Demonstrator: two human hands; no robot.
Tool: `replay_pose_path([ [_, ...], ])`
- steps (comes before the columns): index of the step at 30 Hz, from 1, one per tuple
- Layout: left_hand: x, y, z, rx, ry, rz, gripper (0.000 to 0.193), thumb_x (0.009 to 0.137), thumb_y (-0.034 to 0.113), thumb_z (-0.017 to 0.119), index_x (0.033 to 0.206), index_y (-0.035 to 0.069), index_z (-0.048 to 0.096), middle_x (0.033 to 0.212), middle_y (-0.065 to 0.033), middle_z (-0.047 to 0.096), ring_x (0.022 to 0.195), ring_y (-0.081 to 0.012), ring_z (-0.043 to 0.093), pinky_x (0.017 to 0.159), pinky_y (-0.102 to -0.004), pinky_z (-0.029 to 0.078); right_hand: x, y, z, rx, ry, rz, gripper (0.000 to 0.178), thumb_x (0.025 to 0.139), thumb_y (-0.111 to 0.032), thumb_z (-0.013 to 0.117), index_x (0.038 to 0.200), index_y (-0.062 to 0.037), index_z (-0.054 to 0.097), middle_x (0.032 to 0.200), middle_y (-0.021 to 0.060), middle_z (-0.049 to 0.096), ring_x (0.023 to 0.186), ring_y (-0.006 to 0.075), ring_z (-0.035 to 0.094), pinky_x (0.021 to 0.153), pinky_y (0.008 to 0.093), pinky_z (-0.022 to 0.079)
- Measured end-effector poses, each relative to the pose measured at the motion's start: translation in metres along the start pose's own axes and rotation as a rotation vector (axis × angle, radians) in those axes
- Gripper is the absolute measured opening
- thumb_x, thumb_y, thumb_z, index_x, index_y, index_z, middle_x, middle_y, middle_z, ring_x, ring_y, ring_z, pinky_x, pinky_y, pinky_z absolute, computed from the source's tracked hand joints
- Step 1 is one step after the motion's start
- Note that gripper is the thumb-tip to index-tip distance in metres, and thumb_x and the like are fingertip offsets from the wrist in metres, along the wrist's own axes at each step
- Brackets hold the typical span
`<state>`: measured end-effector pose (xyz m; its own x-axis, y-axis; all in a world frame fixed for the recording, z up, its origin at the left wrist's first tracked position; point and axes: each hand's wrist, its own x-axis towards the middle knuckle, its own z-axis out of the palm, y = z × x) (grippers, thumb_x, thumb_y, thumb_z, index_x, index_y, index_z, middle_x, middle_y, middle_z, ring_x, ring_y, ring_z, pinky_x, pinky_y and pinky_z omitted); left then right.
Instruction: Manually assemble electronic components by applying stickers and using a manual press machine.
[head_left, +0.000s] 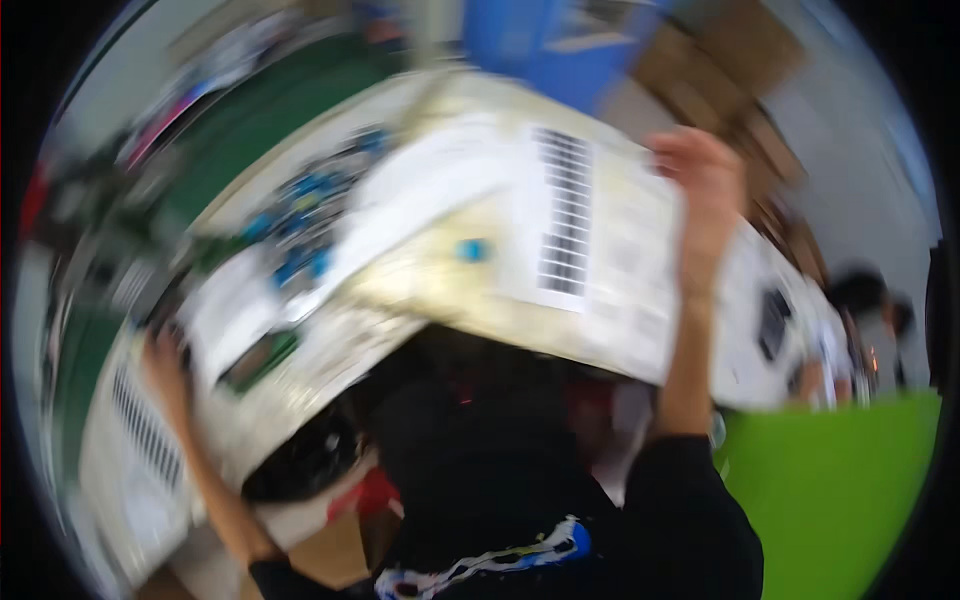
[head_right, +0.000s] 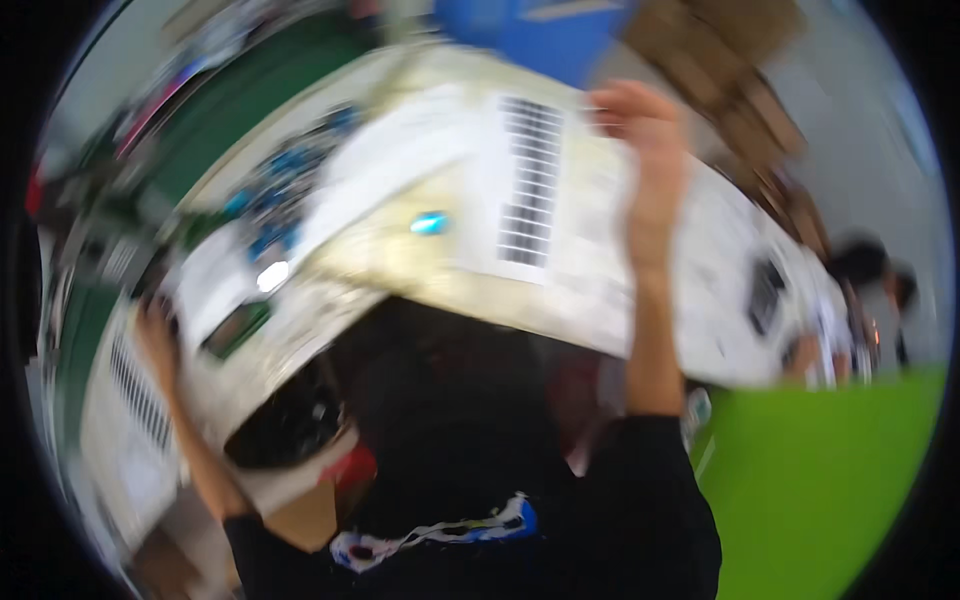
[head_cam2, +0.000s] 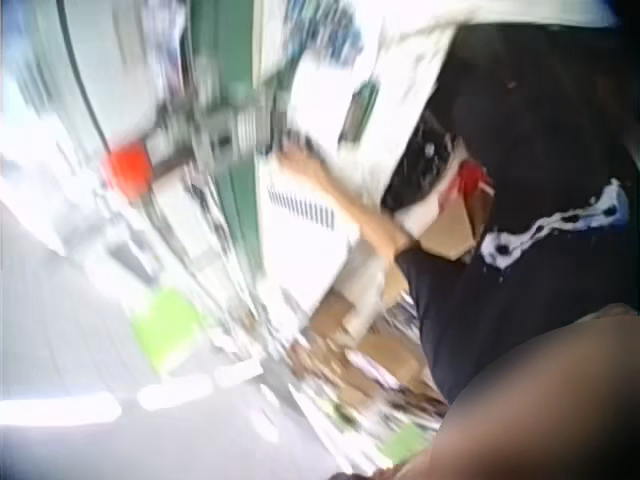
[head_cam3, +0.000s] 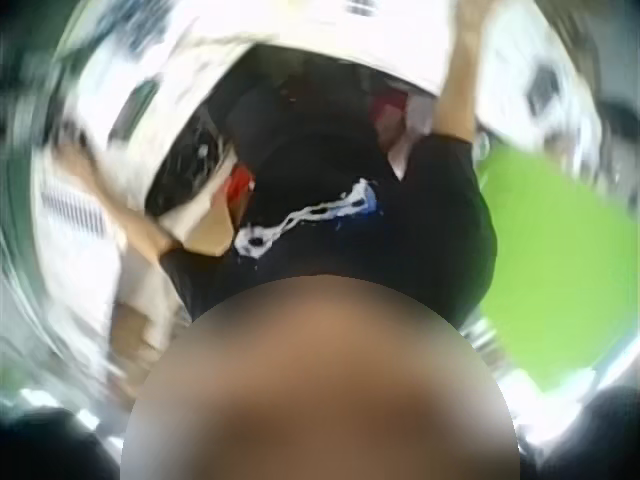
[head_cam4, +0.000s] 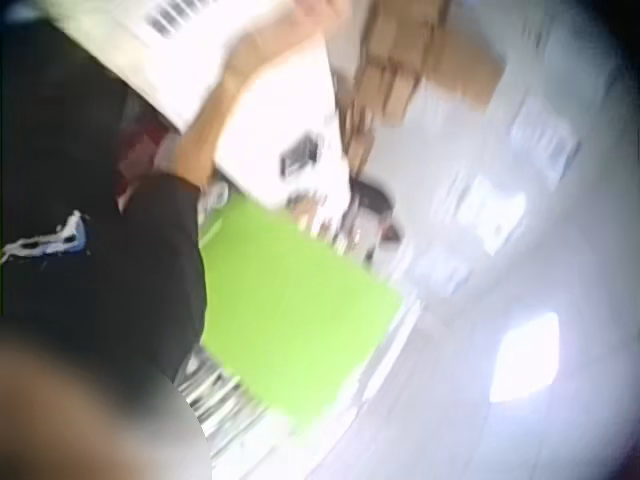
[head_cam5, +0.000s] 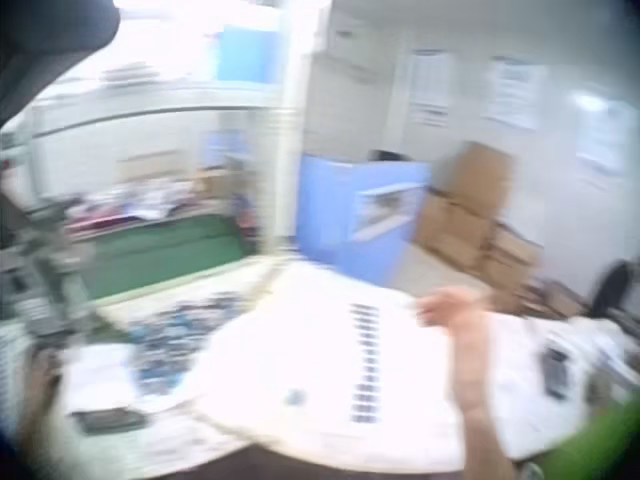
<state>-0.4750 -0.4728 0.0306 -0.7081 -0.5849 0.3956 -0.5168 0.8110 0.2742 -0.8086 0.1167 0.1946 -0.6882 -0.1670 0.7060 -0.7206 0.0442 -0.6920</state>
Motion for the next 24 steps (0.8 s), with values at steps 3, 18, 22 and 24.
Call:
replay_pose_path([
  [3, 0.011, -0.03, -0.016, -0.49, 0.065, -0.275, 0.045, 0.102, 0.032, 0.05, 0.134, 0.0, 0.054, 0.125, -0.0155, 0.062, 0.11, -0.0242, 0.061, 0.09, -0.0356, 0.05, -0.044, 0.017, -0.047, -0.258, 0.079, 0.261, 0.027, 0.095, -0.021, 0.062, 0.117, -0.0058, 0.06, 0.105, 0.0059, 0.067, 0.096, 0.0154, 0.06, 0.086, 0.0304, 0.046],
  [18, -0.01, 0.182, -0.115, 0.186, 0.769, 0.557, 0.03, 0.103, 0.018, 0.045, 0.114, -0.007, 0.06, 0.118, -0.0237, 0.061, 0.107, -0.0339, 0.061, 0.088, -0.0415, 0.052, -0.203, 0.12, -0.417, -1.443, 0.216, 1.159, 0.092, 0.066, -0.078, 0.065, 0.133, -0.0165, 0.058, 0.132, 0.0266, 0.049, 0.124, 0.0461, 0.047, 0.102, 0.0545, 0.04],
  [22, -0.047, 0.307, -0.051, -0.315, 0.517, 0.577, 0.026, 0.098, 0.015, 0.046, 0.111, -0.004, 0.058, 0.123, -0.0265, 0.053, 0.111, -0.0378, 0.054, 0.097, -0.0473, 0.042, -0.19, 0.097, -0.376, -1.604, 0.376, 0.989, 0.079, 0.071, -0.072, 0.067, 0.12, -0.0101, 0.067, 0.12, 0.0298, 0.055, 0.109, 0.0457, 0.057, 0.093, 0.0518, 0.047],
  [24, -0.073, 0.351, -0.032, -0.538, 0.326, 0.57, 0.029, 0.085, 0.018, 0.06, 0.109, 0.001, 0.06, 0.117, -0.0235, 0.054, 0.106, -0.0344, 0.055, 0.094, -0.0459, 0.043, -0.172, 0.093, -0.329, -1.549, 0.296, 0.84, 0.074, 0.073, -0.066, 0.069, 0.118, -0.0065, 0.067, 0.12, 0.0307, 0.054, 0.11, 0.0457, 0.055, 0.096, 0.0505, 0.044],
])
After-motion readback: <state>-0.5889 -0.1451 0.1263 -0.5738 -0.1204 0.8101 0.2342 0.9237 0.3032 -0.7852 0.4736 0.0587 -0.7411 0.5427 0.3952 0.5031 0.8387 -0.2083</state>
